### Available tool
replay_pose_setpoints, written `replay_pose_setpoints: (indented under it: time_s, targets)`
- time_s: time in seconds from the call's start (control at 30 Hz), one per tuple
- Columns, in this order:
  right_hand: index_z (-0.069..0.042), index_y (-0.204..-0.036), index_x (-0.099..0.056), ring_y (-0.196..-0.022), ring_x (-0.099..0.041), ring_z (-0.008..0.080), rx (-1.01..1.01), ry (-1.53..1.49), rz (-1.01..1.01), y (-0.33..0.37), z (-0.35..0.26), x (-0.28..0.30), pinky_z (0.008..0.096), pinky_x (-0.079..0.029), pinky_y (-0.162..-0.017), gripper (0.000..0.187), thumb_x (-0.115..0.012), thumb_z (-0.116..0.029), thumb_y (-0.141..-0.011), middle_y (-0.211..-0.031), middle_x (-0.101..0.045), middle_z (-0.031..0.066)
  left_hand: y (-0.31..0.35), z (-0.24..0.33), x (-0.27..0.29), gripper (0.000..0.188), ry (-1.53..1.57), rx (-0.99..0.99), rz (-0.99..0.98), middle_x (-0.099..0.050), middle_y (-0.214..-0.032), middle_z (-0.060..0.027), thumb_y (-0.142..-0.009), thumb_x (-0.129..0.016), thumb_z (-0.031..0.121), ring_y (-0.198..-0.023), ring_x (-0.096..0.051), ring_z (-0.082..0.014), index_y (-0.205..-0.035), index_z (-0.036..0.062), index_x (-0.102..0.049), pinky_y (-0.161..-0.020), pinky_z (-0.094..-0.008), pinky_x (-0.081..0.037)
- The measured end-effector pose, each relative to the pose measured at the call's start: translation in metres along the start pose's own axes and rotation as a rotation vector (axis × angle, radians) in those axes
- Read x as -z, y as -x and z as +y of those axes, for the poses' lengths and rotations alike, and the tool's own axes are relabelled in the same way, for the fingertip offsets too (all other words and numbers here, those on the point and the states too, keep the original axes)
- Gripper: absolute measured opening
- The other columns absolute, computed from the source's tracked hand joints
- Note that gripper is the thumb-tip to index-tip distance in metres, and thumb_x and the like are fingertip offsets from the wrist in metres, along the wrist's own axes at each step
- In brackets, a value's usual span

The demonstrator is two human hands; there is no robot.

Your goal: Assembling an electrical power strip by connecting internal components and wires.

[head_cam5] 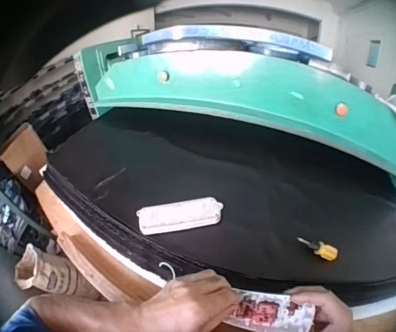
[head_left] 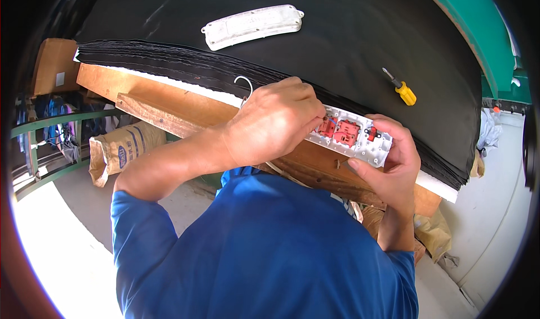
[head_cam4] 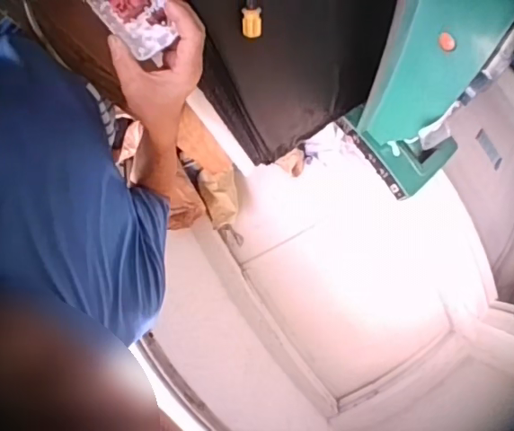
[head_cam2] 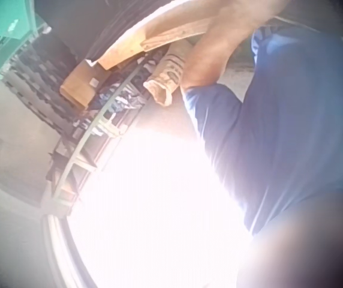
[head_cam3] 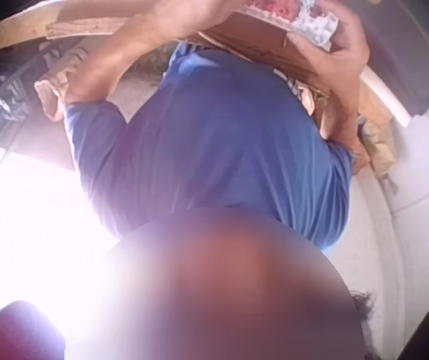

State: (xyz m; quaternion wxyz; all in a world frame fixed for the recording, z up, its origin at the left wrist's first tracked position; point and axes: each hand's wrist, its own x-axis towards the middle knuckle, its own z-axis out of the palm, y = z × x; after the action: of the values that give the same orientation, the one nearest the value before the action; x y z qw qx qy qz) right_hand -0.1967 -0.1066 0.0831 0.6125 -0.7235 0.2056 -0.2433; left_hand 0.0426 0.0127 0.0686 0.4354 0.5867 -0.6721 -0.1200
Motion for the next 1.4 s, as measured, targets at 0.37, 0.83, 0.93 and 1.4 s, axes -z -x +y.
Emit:
replay_pose_setpoints:
  time_s: [0.37, 0.83, 0.93, 1.4]
  targets:
    - [0.000, -0.130, -0.059, -0.121, -0.064, 0.0247, 0.093, 0.263, 0.010, -0.001, -0.004, -0.010, 0.0347, -0.058, -0.099, 0.065, -0.087, 0.009, -0.072, -0.135, -0.058, 0.0190, -0.013, 0.003, 0.000, 0.018, -0.336, -0.247, -0.110, -0.056, -0.079, -0.0083, -0.068, -0.071, 0.011, -0.075, -0.058, -0.0248, -0.082, 0.0018, -0.063, -0.065, -0.0372, -0.050]
    - [0.000, -0.135, -0.056, -0.122, -0.063, 0.0223, 0.026, 0.095, 0.043, 0.003, 0.009, -0.003, 0.0342, -0.058, -0.100, 0.069, -0.087, 0.010, -0.074, -0.137, -0.057, 0.0173, -0.022, -0.004, -0.018, 0.017, -0.210, -0.179, -0.067, -0.059, -0.077, -0.0095, -0.065, -0.074, -0.003, -0.072, -0.058, -0.0291, -0.076, 0.0017, -0.062, -0.063, -0.0398, -0.052]
    - [0.000, -0.136, -0.055, -0.123, -0.063, 0.0219, 0.022, 0.028, 0.029, 0.004, 0.015, 0.000, 0.0343, -0.057, -0.101, 0.069, -0.087, 0.010, -0.074, -0.138, -0.057, 0.0169, -0.018, -0.013, -0.020, 0.017, -0.097, -0.125, -0.031, -0.058, -0.076, -0.0096, -0.068, -0.073, -0.004, -0.070, -0.057, -0.0300, -0.079, 0.0021, -0.062, -0.063, -0.0403, -0.050]
    - [-0.002, -0.144, -0.050, -0.134, -0.056, 0.0234, -0.093, -0.180, 0.051, 0.003, 0.033, 0.010, 0.0368, -0.050, -0.110, 0.074, -0.081, 0.012, -0.078, -0.150, -0.050, 0.0200, -0.001, -0.022, -0.004, 0.038, 0.045, -0.024, -0.049, -0.069, -0.103, -0.0143, -0.076, -0.085, 0.008, -0.094, -0.066, -0.0326, -0.110, 0.0015, -0.070, -0.081, -0.0413, -0.055]
